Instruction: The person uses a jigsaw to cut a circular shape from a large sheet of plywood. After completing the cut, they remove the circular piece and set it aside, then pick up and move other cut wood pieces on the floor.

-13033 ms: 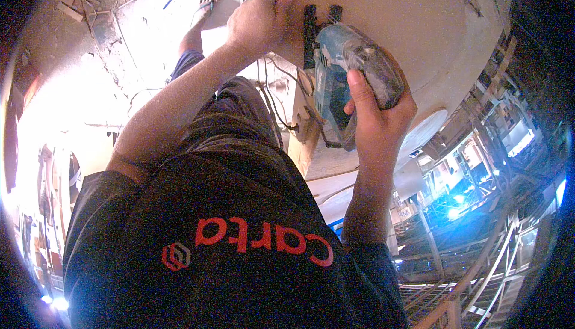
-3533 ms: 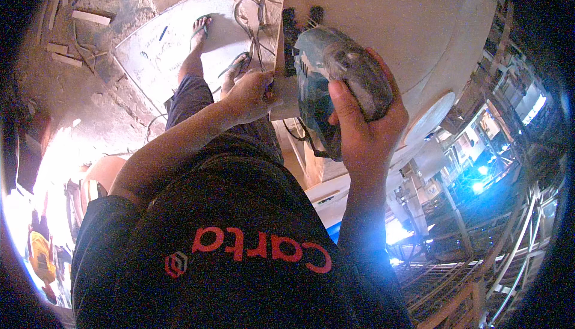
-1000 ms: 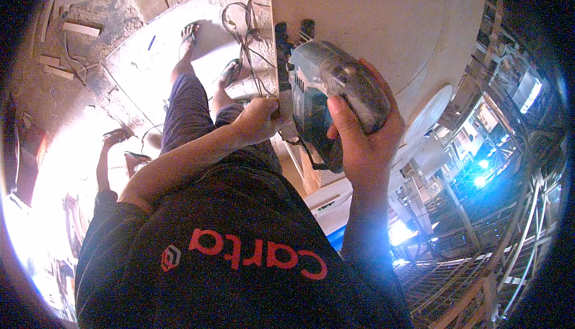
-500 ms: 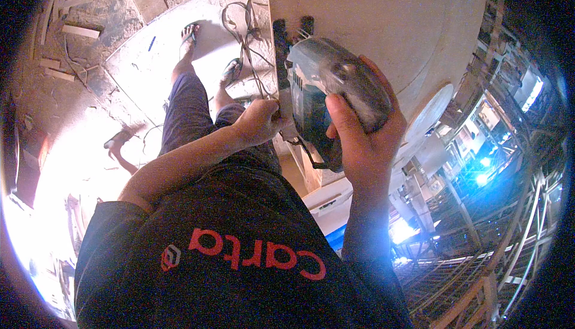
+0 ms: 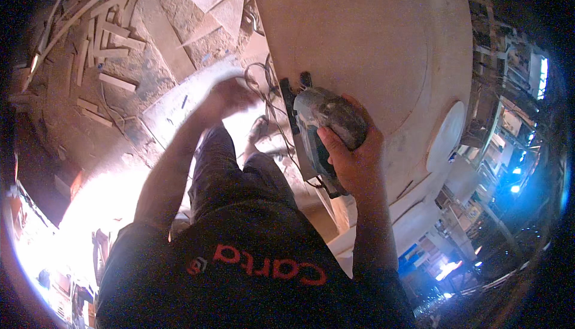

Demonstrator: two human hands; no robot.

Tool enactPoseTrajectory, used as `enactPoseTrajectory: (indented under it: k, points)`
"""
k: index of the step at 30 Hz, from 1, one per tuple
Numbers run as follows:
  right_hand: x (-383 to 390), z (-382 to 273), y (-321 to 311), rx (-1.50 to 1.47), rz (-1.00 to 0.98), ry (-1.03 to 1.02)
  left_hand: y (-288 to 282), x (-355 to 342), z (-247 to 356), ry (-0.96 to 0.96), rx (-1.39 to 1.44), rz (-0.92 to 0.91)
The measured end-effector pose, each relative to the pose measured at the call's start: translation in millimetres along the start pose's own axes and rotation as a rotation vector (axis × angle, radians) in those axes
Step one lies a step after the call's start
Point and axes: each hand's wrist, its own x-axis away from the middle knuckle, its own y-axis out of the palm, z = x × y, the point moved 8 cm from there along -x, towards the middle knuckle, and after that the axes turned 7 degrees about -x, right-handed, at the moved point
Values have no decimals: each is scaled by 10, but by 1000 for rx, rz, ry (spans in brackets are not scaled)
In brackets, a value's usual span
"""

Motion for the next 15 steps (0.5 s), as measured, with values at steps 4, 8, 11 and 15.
enactPoseTrajectory:
  k: [4,8,11,15]
  points:
    - [3,-26,1,-5,5,-33,-425,-543,1566,377,-131,352]
    - [-43,-49,8,71,-22,-51,-261,-866,2181,392,-425,639]
    - [13,38,-28,30,-26,20,-255,-873,2019,443,-172,653]
    - [161,197,-118,101,-71,31,-248,-760,1691,476,-81,679]
